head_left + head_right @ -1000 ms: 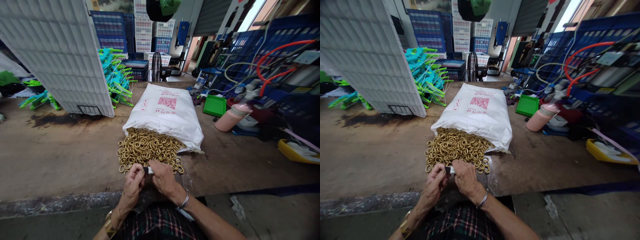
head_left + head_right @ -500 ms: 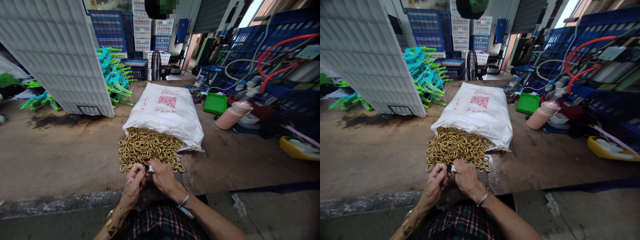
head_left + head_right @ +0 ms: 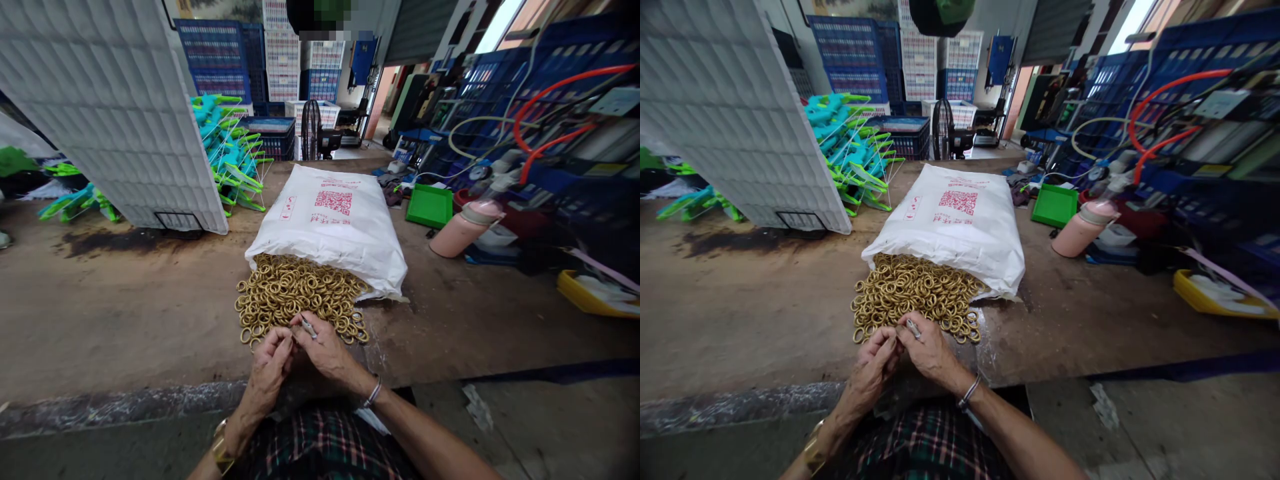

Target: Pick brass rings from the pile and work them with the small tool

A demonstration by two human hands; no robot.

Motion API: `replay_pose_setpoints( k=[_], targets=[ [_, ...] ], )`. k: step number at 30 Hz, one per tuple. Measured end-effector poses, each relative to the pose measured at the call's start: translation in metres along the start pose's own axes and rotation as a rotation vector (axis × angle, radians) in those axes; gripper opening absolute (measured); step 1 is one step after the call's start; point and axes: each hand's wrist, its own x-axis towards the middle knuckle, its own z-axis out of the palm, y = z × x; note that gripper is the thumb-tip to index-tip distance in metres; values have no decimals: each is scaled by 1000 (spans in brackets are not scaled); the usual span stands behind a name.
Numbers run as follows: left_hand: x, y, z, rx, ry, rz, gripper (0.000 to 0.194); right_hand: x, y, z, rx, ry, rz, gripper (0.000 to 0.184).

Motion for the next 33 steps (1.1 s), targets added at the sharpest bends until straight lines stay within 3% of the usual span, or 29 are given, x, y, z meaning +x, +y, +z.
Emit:
replay_pose_setpoints(
  k=[14,19,23,33],
  targets=[
    [-4,1,1,-43,-57,-61,31,2,0,-2,-8,27,62,20],
    [-3,-1,-1,-61,-27,-39,29,-1,11,-4,-375,90,-28,17],
    [-1,3,0,-34,18,-34,32,-7,15,-3,-705,-15,-150,17],
    [-1,3,0,43,56,-38,36,-6,5,-1,-908,-126,-71,18]
  ],
)
